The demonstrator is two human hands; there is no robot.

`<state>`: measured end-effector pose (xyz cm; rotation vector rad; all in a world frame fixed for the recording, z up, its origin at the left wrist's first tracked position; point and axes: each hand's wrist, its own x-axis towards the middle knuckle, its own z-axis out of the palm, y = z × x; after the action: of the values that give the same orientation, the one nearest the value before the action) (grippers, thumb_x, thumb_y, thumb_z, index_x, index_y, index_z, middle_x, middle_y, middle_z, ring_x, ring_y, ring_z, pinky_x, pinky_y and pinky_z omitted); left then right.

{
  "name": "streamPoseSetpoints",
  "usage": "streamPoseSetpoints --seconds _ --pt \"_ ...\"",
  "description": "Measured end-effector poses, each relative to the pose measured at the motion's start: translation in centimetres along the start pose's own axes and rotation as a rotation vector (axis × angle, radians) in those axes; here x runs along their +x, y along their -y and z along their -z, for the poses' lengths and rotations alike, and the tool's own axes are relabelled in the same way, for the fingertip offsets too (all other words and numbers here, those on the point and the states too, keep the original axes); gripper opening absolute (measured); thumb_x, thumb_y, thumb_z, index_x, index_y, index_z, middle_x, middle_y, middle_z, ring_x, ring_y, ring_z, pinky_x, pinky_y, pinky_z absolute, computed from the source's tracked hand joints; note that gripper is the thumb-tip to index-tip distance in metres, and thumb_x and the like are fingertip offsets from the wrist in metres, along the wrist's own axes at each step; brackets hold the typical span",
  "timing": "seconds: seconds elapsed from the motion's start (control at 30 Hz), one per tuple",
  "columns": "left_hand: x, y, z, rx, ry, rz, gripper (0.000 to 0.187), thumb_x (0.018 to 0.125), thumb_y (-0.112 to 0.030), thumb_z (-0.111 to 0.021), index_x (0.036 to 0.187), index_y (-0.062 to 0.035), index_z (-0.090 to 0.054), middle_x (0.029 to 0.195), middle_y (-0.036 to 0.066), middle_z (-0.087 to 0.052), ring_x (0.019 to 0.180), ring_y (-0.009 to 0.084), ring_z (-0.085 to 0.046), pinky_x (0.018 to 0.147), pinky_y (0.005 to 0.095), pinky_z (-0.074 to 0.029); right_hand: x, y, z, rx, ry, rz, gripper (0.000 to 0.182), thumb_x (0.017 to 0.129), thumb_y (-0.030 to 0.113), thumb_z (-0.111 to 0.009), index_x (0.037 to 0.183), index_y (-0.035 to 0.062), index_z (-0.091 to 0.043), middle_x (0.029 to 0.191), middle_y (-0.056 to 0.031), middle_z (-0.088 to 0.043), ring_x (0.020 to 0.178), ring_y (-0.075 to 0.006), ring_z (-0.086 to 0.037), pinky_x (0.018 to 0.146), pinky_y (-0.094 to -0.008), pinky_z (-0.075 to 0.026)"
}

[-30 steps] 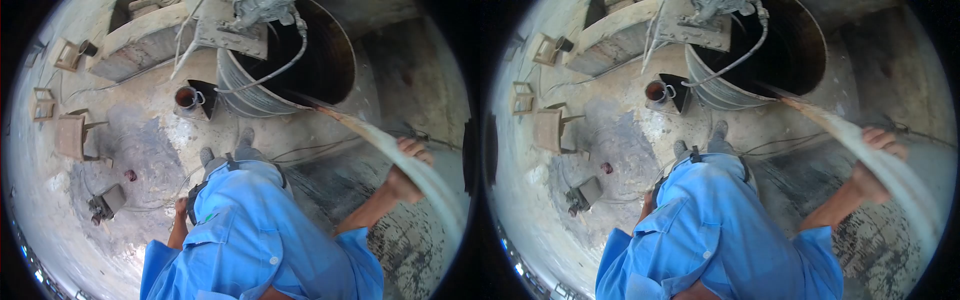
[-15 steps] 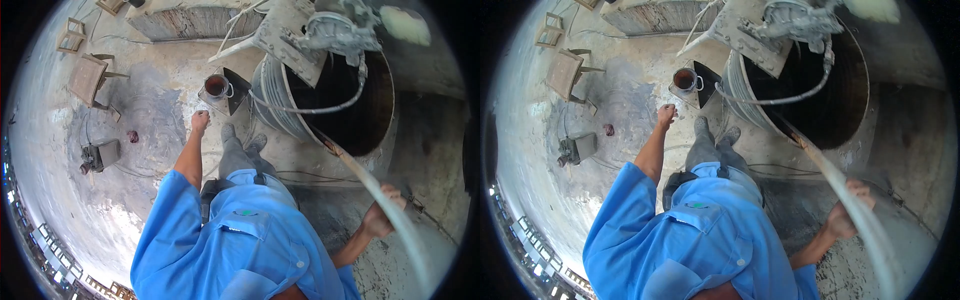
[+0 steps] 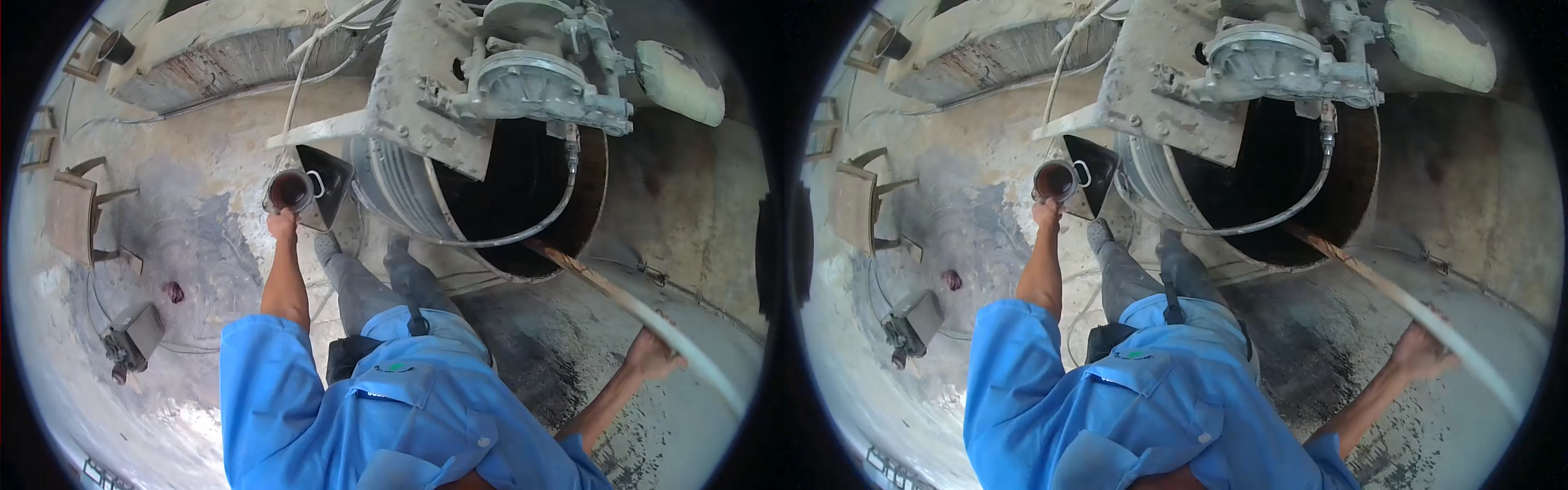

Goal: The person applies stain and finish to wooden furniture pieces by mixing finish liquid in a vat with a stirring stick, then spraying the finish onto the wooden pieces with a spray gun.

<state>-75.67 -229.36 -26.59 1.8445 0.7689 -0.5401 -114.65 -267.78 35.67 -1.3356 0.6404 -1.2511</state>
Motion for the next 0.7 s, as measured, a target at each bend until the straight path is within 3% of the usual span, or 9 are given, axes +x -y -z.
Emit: streamPoseSetpoints --seconds 0.03,0.1,0.13,0.23,0.37,0.53,0.63,0.7 --pt "0.7 1.1 0.9 0.097 -0.054 0.002 0.026 0.08 -0.018 -0.058 0.086 0.0065 -0.066 0.075 0.018 -0.068 0.06 0.023 -0.068 0.05 0.0347 -0.052 1.5 -2.0 -1.8 -0.068 -0.404 0.035 0.074 0.087 0.068 -0.049 0.112 -0.0003 -0.061 0.102 -0.018 -0.062 0.103 -0.0362 -0.056 0.108 -0.0538 -0.035" --pt "0.0 1.7 2.7 0.088 0.019 -0.04 0.027 0.08 -0.016 -0.057 0.087 0.0079 -0.066 0.073 0.017 -0.068 0.06 0.0228 -0.068 0.052 0.0342 -0.053 6.4 -4.0 1.2 0.038 -0.368 0.059 0.07 0.091 0.063 -0.048 0.124 0.0012 -0.055 0.113 -0.0168 -0.061 0.11 -0.0364 -0.054 0.107 -0.055 -0.035" --pt "-0.8 1.7 3.7 0.083 0.047 -0.064 0.027 0.08 -0.016 -0.056 0.087 0.0086 -0.066 0.072 0.017 -0.068 0.06 0.0227 -0.068 0.054 0.034 -0.053 7.9 -4.8 -0.6 0.005 -0.372 0.066 0.069 0.092 0.062 -0.047 0.127 0.0028 -0.052 0.119 -0.0153 -0.059 0.114 -0.0353 -0.052 0.107 -0.0551 -0.035" --pt "-6.5 0.4 7.9 0.149 0.044 -0.249 0.025 0.083 -0.018 -0.055 0.084 0.0047 -0.064 0.067 0.012 -0.065 0.051 0.0188 -0.064 0.042 0.0293 -0.046 14.9 -6.4 -3.6 -0.002 -0.365 0.034 0.061 0.097 0.054 -0.045 0.133 0.006 -0.048 0.132 -0.0125 -0.051 0.121 -0.0322 -0.048 0.107 -0.0543 -0.036" --pt "-15.8 0.6 13.4 0.052 0.055 -0.197 0.028 0.086 -0.021 -0.055 0.09 0.005 -0.065 0.075 0.012 -0.067 0.06 0.018 -0.066 0.049 0.0286 -0.049 27.5 -11.3 -3.5 -0.031 -0.247 0.003 0.051 0.1 0.044 -0.044 0.137 0.0089 -0.045 0.136 -0.0105 -0.049 0.125 -0.0306 -0.046 0.108 -0.0534 -0.035" --pt "-30.9 -0.9 15.9 -0.059 -0.12 -0.11 0.026 0.089 -0.019 -0.056 0.096 0.005 -0.063 0.081 0.011 -0.069 0.064 0.0171 -0.067 0.057 0.0275 -0.05 39.5 -16.9 -9.1 0.06 -0.108 -0.06 0.054 0.099 0.045 -0.046 0.136 0.0063 -0.046 0.135 -0.0093 -0.051 0.124 -0.0288 -0.048 0.105 -0.0489 -0.039" --pt "-39.5 -3.4 15.3 -0.128 -0.142 -0.062 0.026 0.09 -0.017 -0.057 0.098 0.0059 -0.063 0.085 0.011 -0.068 0.069 0.017 -0.067 0.063 0.0272 -0.052 42.5 -18.4 -13.1 -0.067 -0.078 -0.087 0.051 0.1 0.043 -0.047 0.133 0.0042 -0.048 0.128 -0.0096 -0.056 0.114 -0.027 -0.055 0.101 -0.044 -0.044" --pt "-43.3 -4.0 14.9 -0.133 -0.098 -0.12 0.029 0.091 -0.013 -0.056 0.108 0.0096 -0.062 0.091 0.013 -0.068 0.077 0.0173 -0.068 0.07 0.0289 -0.054 44.1 -19.8 -14.8 -0.151 -0.03 -0.096 0.052 0.099 0.043 -0.048 0.134 0.0045 -0.048 0.128 -0.0098 -0.056 0.114 -0.0269 -0.055 0.1 -0.0445 -0.044"
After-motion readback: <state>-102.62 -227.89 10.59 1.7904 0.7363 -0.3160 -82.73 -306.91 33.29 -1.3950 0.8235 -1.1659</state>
